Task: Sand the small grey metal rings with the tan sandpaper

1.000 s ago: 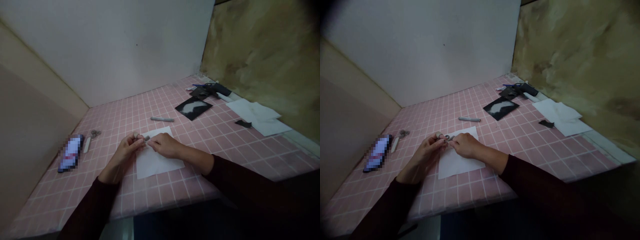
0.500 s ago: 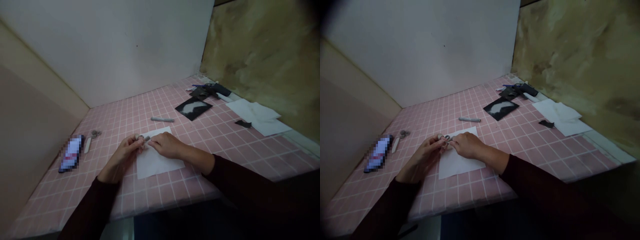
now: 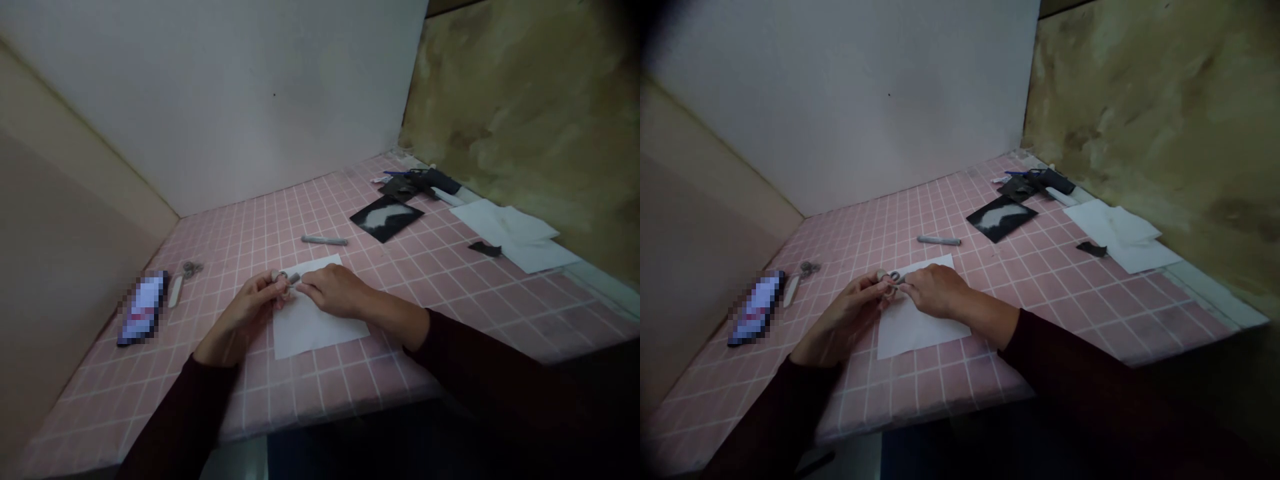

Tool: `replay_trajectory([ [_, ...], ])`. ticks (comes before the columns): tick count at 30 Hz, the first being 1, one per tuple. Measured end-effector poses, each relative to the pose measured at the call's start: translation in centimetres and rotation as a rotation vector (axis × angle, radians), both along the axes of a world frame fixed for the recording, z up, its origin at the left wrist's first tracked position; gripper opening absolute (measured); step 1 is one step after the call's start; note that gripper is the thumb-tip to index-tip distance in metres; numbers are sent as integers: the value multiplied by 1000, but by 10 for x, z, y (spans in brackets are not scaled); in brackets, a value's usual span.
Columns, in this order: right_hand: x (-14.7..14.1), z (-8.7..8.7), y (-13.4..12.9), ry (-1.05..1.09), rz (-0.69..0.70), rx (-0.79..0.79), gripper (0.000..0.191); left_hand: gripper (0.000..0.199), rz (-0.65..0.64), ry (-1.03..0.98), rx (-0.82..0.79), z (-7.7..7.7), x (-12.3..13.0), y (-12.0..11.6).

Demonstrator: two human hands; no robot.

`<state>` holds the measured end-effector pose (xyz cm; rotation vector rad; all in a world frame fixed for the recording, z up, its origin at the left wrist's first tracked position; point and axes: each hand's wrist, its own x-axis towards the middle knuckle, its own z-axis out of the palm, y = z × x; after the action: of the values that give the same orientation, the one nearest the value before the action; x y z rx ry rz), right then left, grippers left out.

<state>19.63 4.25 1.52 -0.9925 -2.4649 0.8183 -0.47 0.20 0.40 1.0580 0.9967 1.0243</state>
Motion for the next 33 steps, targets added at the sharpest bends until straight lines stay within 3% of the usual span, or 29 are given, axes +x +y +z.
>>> replay_trajectory([
  [1, 0, 0, -1, -10, -9, 32, 27, 17, 1, -4, -2, -1, -1, 0],
  [3, -2, 0, -1, 24, -8, -80, 30, 18, 30, -8, 23, -1, 0, 0],
  [8, -1, -1, 2, 209, 137, -955, 41, 22, 122, 51, 186, 2, 7, -1],
  [10, 0, -1, 3, 236, 186, -1081, 40, 23, 142, 58, 201, 3, 7, -1],
  [12, 1, 0, 4, 214, 143, -904, 40, 23, 129, 57, 159, 3, 6, -1],
  [15, 0, 0, 2, 143, 31, -325, 36, 21, 47, 35, 62, 2, 3, 1],
  [17, -1, 0, 1, 117, 2, -103, 33, 21, 30, 13, 40, 0, 2, 1],
  [19, -3, 1, 0, 120, 0, -199, 36, 21, 77, 4, 63, 0, 3, 0],
  [22, -4, 2, 0, 147, 63, -685, 42, 22, 146, 9, 113, 1, 7, -2],
  [24, -3, 2, 1, 168, 106, -877, 43, 22, 144, 5, 123, 1, 8, -3],
  [26, -2, 2, 3, 162, 96, -766, 41, 23, 126, -15, 104, 0, 7, -2],
  [30, -1, 0, 4, 65, 27, -211, 38, 23, 129, -63, 42, -3, 5, 1],
  [33, 0, -3, 2, -45, 10, -9, 34, 19, 87, -112, 3, -5, 4, 1],
])
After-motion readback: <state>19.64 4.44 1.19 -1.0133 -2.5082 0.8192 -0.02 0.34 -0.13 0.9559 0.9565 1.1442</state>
